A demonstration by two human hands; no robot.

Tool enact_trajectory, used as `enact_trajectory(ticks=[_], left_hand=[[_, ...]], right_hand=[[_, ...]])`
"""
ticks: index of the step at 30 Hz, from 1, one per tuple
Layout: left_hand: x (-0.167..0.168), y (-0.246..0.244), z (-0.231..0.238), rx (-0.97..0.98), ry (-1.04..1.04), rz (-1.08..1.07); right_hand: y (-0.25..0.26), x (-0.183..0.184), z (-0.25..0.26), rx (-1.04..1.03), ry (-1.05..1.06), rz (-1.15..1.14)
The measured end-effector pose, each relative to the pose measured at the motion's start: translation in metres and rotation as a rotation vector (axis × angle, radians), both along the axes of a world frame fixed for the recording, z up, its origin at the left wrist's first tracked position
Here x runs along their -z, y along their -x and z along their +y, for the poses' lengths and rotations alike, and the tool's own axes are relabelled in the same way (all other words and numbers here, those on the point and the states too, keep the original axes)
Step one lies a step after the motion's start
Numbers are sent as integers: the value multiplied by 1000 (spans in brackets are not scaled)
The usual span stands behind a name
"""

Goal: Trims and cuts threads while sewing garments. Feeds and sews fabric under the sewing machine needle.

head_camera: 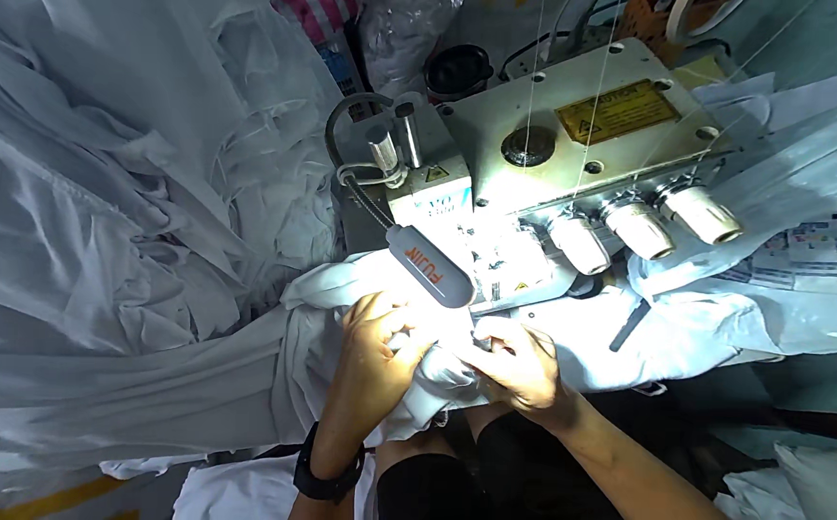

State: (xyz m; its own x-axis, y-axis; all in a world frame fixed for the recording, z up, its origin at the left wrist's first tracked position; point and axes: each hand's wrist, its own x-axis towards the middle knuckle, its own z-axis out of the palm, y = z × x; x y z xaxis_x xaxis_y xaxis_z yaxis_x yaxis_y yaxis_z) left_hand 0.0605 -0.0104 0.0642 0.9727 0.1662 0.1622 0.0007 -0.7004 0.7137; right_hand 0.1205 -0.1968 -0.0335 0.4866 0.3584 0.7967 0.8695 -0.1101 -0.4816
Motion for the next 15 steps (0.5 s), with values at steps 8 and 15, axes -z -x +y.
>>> enact_trajectory(ticks=[8, 15], left_hand=[[-9, -6, -6, -101, 120, 6], [2, -14, -15, -109, -65, -30]], right_hand=[[-4, -5, 5, 36, -30, -10], [-2, -11, 2, 59, 20, -89]])
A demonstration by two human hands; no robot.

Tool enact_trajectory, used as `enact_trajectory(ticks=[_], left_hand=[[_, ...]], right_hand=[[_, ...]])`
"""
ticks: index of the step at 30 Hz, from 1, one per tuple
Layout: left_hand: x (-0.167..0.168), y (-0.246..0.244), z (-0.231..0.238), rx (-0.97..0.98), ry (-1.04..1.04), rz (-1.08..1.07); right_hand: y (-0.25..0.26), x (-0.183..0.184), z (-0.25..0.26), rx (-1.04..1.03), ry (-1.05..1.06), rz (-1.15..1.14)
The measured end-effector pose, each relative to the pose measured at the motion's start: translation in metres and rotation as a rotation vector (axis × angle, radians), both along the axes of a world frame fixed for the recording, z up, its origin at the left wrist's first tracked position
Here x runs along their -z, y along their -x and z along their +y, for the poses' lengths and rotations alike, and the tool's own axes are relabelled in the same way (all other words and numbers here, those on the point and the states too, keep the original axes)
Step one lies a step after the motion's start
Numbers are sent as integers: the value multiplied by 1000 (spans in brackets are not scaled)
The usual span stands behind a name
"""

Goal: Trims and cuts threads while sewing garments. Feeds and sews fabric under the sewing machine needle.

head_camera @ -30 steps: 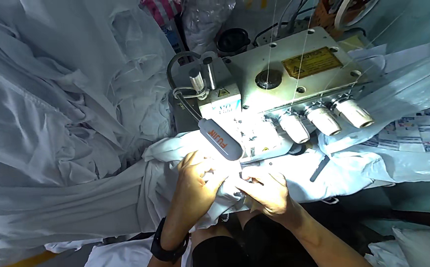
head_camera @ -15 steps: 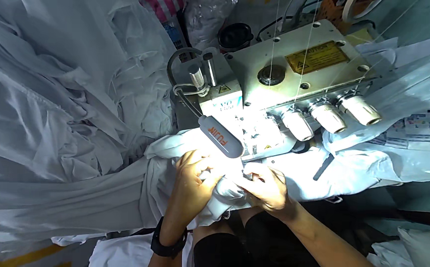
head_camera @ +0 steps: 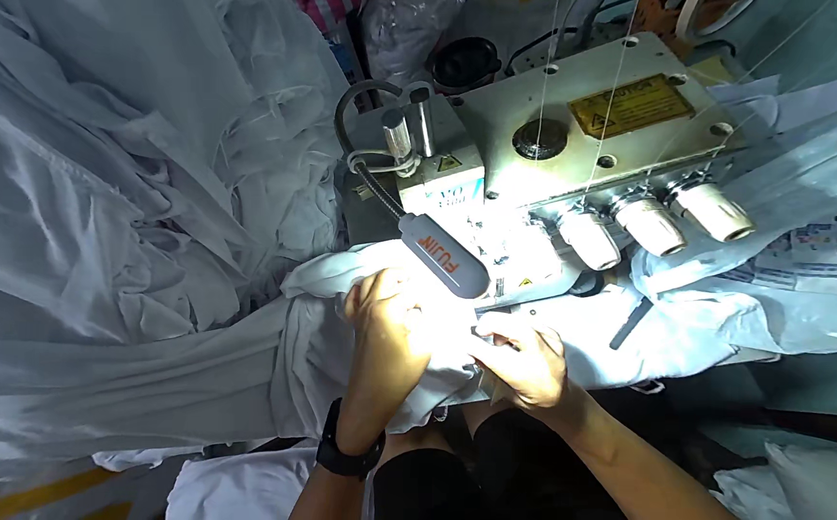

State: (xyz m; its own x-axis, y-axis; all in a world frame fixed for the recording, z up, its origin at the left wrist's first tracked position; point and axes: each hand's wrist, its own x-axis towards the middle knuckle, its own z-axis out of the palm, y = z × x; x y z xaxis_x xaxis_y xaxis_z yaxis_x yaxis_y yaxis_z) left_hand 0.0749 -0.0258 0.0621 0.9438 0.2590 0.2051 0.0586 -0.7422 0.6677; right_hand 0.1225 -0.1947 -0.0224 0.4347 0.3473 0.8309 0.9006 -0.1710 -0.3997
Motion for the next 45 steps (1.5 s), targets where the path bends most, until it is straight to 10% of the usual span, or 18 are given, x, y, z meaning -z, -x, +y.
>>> enact_trajectory(ticks=[45], left_hand=[[3, -8, 2, -19, -71, -78]], right_hand=[[10, -22, -5, 120, 256, -17]])
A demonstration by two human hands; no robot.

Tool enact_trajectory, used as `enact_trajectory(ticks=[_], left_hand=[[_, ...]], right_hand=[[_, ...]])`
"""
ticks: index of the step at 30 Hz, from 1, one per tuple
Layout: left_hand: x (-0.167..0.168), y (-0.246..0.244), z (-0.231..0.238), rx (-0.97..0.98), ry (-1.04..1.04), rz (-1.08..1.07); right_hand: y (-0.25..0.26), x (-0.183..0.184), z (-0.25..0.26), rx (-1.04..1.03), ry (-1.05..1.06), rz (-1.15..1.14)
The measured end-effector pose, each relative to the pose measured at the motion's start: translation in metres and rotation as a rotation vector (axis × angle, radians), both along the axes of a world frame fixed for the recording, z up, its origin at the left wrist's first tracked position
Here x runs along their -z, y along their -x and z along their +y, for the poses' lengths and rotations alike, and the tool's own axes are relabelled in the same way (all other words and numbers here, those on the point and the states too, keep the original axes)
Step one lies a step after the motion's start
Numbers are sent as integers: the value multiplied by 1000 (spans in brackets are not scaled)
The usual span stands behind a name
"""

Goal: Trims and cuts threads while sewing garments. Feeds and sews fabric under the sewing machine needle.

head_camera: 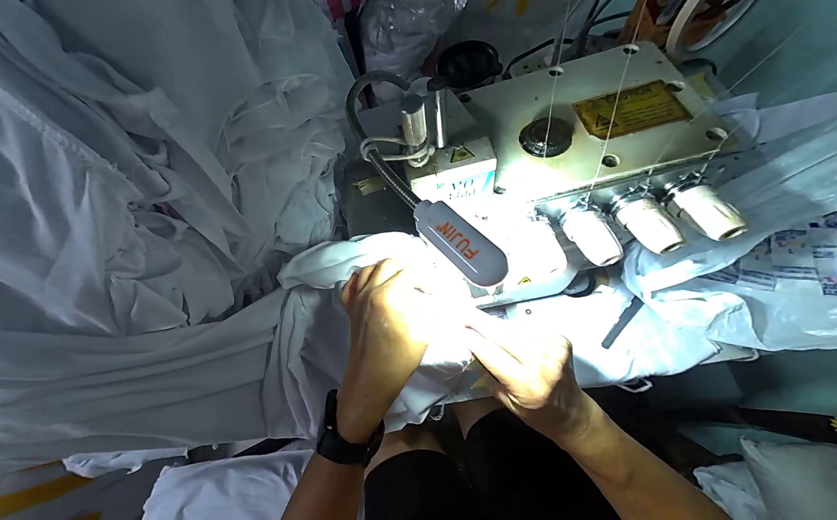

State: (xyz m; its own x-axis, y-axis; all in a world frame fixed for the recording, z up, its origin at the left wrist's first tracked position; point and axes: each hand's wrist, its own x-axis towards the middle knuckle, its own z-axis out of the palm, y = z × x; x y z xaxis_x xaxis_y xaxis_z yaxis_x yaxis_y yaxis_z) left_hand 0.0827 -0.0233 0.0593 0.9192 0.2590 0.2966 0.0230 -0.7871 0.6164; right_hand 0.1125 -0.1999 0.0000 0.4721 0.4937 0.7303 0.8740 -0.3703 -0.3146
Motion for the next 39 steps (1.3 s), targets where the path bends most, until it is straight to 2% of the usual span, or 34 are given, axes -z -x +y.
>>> enact_trajectory(ticks=[6, 20, 35, 39], left_hand=[[8, 12, 10, 136, -225, -87], [25, 9, 17, 166, -112, -214], [26, 0, 24, 192, -100, -204], [22, -3, 25, 202, -92, -190]], right_hand=[[5, -3, 0, 44, 36, -6], [6, -12, 3, 116, 94, 3], [-1, -8, 8, 139, 83, -36], [1, -9, 9, 138, 20, 46]])
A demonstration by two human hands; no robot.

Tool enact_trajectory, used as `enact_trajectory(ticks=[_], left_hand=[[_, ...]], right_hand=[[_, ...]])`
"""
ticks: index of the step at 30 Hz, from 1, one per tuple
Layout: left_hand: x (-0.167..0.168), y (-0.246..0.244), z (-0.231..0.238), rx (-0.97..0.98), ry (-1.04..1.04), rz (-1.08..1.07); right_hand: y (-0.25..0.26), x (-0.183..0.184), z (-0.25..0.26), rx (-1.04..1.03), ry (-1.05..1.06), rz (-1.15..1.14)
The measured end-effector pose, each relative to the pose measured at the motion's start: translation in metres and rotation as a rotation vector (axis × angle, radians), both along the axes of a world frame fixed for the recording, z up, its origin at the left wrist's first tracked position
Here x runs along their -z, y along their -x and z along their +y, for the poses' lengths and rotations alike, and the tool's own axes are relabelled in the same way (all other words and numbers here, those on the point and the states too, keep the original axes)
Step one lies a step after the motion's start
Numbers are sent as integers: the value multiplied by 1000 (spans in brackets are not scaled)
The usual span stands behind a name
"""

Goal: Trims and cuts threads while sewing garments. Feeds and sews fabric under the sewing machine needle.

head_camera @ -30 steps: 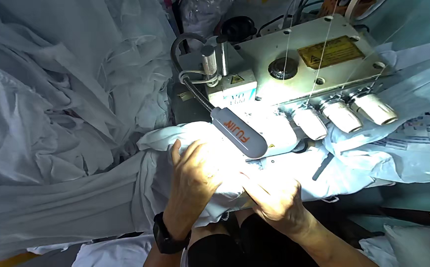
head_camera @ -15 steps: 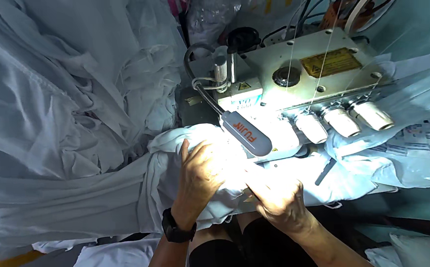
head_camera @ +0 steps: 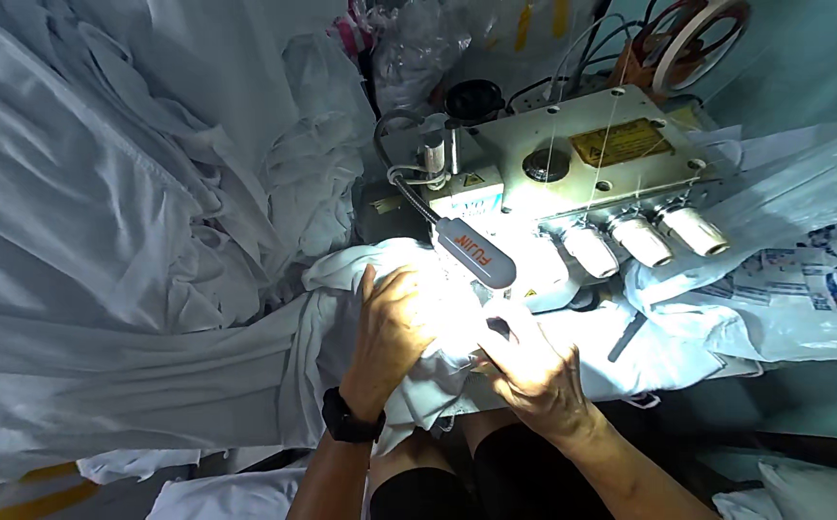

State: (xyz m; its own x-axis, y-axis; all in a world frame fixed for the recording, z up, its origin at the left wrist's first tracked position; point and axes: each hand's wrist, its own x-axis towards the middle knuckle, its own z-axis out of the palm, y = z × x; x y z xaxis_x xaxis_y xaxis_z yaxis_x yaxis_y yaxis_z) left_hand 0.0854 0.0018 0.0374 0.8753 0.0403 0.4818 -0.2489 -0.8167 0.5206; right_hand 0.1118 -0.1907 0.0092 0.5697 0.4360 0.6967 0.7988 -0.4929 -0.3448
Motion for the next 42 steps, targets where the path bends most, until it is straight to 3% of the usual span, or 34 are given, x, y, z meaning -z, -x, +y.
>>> enact_trajectory(ticks=[31, 37, 42], left_hand=[[-15, -13, 2, -40, -3, 57], [-29, -39, 17, -19, 28, 63], [-16, -81, 31, -198, 151, 18]], right_hand=[[8, -12, 5, 61, 67, 161], [22, -30, 25, 182, 221, 156], [28, -33, 34, 109, 178, 168]])
